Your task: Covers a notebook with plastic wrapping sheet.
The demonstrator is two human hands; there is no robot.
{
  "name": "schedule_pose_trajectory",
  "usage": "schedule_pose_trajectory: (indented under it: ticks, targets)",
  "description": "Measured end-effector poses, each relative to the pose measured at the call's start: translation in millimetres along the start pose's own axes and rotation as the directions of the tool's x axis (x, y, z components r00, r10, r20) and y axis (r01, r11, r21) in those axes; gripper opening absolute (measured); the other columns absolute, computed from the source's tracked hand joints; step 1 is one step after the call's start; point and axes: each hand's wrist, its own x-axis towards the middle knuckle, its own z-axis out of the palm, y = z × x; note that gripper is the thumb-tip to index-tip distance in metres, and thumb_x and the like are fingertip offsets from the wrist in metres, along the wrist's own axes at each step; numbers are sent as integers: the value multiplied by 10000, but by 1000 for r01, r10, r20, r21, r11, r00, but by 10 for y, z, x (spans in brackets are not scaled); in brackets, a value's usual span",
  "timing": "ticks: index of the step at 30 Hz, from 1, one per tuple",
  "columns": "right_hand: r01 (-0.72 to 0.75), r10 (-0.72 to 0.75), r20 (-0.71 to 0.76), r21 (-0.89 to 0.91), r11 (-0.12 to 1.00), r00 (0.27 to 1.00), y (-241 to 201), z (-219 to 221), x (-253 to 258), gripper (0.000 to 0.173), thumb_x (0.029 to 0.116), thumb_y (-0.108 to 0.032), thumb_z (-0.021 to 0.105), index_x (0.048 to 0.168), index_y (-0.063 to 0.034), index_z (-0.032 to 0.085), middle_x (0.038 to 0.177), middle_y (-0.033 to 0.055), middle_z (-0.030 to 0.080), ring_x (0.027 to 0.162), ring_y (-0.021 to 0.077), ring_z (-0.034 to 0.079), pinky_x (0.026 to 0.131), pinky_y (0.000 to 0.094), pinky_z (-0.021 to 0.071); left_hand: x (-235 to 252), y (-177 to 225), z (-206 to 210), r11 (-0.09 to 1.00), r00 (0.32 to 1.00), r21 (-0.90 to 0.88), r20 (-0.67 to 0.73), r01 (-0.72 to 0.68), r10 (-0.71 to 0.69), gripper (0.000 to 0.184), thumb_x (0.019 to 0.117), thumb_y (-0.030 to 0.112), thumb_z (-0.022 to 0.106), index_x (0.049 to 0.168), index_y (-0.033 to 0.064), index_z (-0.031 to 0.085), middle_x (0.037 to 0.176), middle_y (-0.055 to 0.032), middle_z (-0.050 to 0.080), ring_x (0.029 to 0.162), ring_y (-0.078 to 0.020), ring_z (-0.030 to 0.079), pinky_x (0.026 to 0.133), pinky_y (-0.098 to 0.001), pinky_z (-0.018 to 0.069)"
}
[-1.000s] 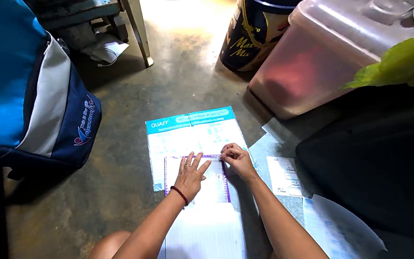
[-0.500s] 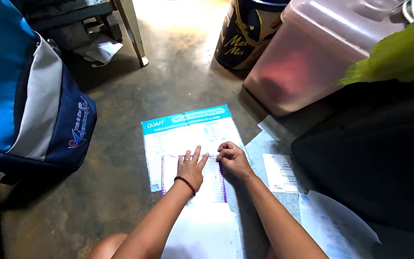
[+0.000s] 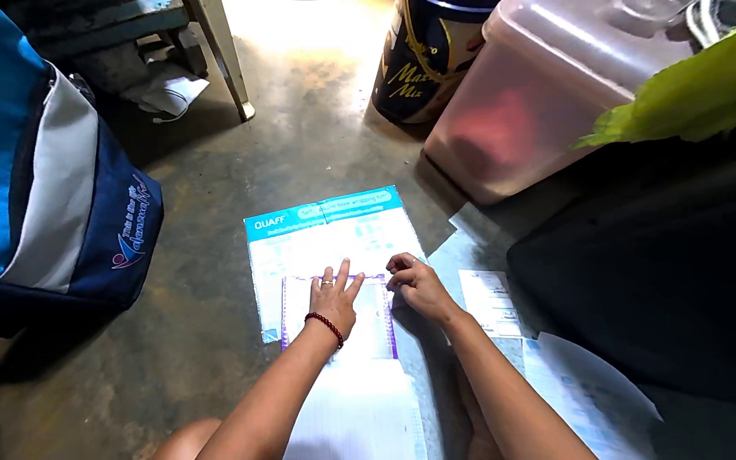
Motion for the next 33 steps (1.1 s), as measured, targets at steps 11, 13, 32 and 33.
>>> schedule_pose_trajectory:
  ticks: [11, 13, 32, 33]
  targets:
    - [140, -259, -273, -389, 911, 926, -110, 674, -164, 423, 1022, -131, 449, 1353, 65, 625, 1457, 221, 571, 1386, 449, 501, 1145, 682, 324, 8, -10, 16, 1000, 1000, -7, -18, -9, 9, 784, 1000, 166, 624, 1655, 259, 203, 1734, -92, -1, 1562, -424, 121, 1181, -642, 221]
    - [83, -203, -248, -423, 903, 947, -89, 726, -243, 450, 1033, -171, 432, 1355, 84, 614, 1463, 243, 556, 1387, 463, 493, 1147, 691, 304, 7, -9, 18, 1000, 1000, 10, -11, -13, 13, 781, 1008, 182, 617, 1657, 263, 190, 1734, -99, -7, 1561, -428, 118, 1180, -641, 223]
    - [-27, -176, -371, -483, 875, 912, -76, 1013, -400, 426, 1035, -166, 453, 1330, 80, 637, 1446, 254, 567, 1372, 455, 514, 1134, 704, 310, 297, -539, 412, 842, 491, 143, -757, -520, 432, 144, 922, -15, 619, 888, -49, 754, 953, -205, 727, 940, -367, 717, 829, -433, 587]
    - [-29, -173, -373, -478, 878, 912, -74, 1013, -401, 428, 1036, -169, 452, 1332, 80, 636, 1445, 249, 570, 1367, 450, 521, 1134, 698, 314, 317, -547, 393, 832, 483, 179, -742, -525, 464, 153, 925, -24, 606, 871, -53, 747, 933, -200, 727, 918, -361, 721, 807, -420, 592]
